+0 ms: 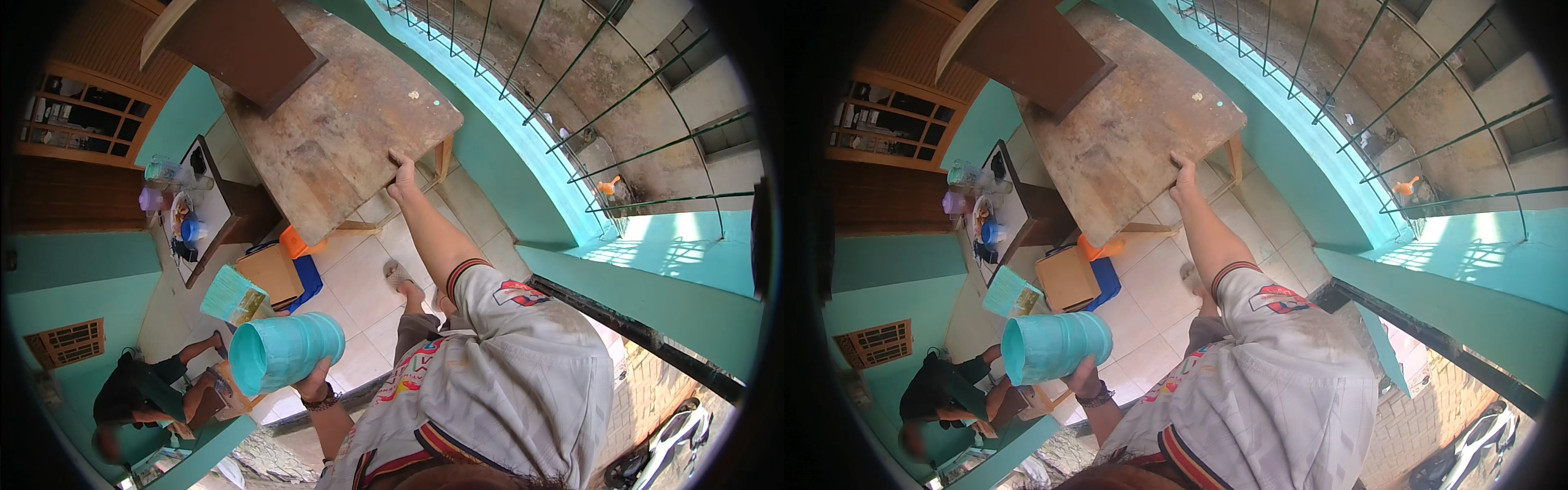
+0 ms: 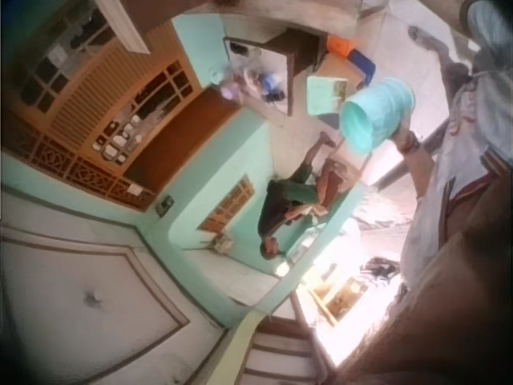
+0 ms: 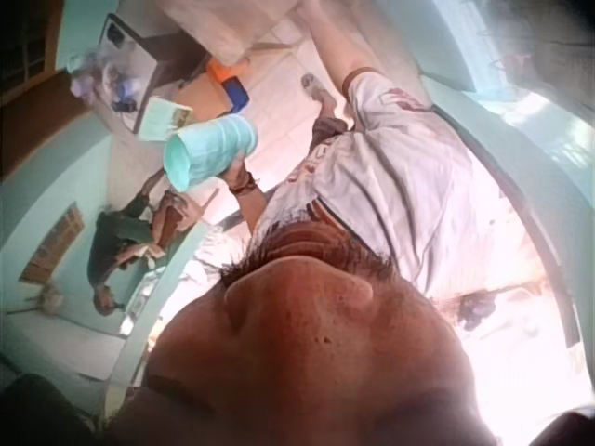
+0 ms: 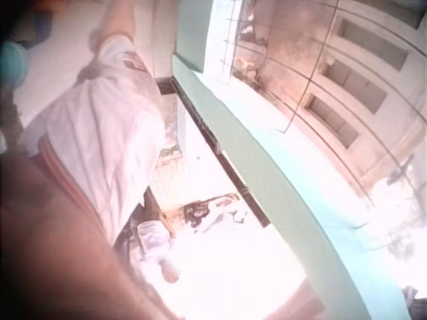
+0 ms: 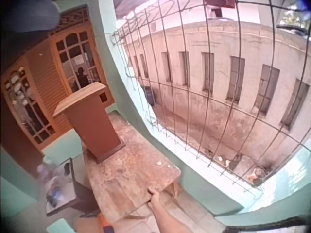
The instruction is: The person paints a light green pillar using a paintbrush and a small container of paint. They repeatedly dip the brush into the container and apply paint to the pillar's surface while standing on a balcony.
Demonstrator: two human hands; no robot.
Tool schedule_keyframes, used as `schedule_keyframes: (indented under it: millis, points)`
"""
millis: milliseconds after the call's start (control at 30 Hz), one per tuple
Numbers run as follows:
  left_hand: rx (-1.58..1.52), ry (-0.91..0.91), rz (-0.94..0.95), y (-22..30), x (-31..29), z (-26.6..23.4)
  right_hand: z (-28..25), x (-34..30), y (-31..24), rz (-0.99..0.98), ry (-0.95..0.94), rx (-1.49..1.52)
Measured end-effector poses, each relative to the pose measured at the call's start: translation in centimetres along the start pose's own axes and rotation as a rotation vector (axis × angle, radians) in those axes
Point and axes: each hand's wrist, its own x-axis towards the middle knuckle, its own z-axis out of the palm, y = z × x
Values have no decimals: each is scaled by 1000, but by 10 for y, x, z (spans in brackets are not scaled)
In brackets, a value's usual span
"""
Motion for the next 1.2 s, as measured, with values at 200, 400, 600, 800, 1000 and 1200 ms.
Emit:
schedule_keyframes:
  millis: [200, 400, 600, 800, 1000, 1200]
  points:
    - [-1, -9, 22, 10, -20, 2, -23, -45, -9, -40, 93, 72]
    - [-29, -63, 19, 8, -35, -9, -81, -112, -34, -78, 158, 98]
    - [-96, -186, 110, 11, -23, 9, -132, -187, -54, -102, 221, 100]
    - [-64, -330, 124, 13, -19, 2, -184, -226, -58, -165, 267, 114]
    - [62, -550, 145, 0, -33, -35, -230, -261, -69, -161, 218, 125]
    - [167, -453, 74, -4, -58, -64, -245, -312, -72, -145, 255, 52]
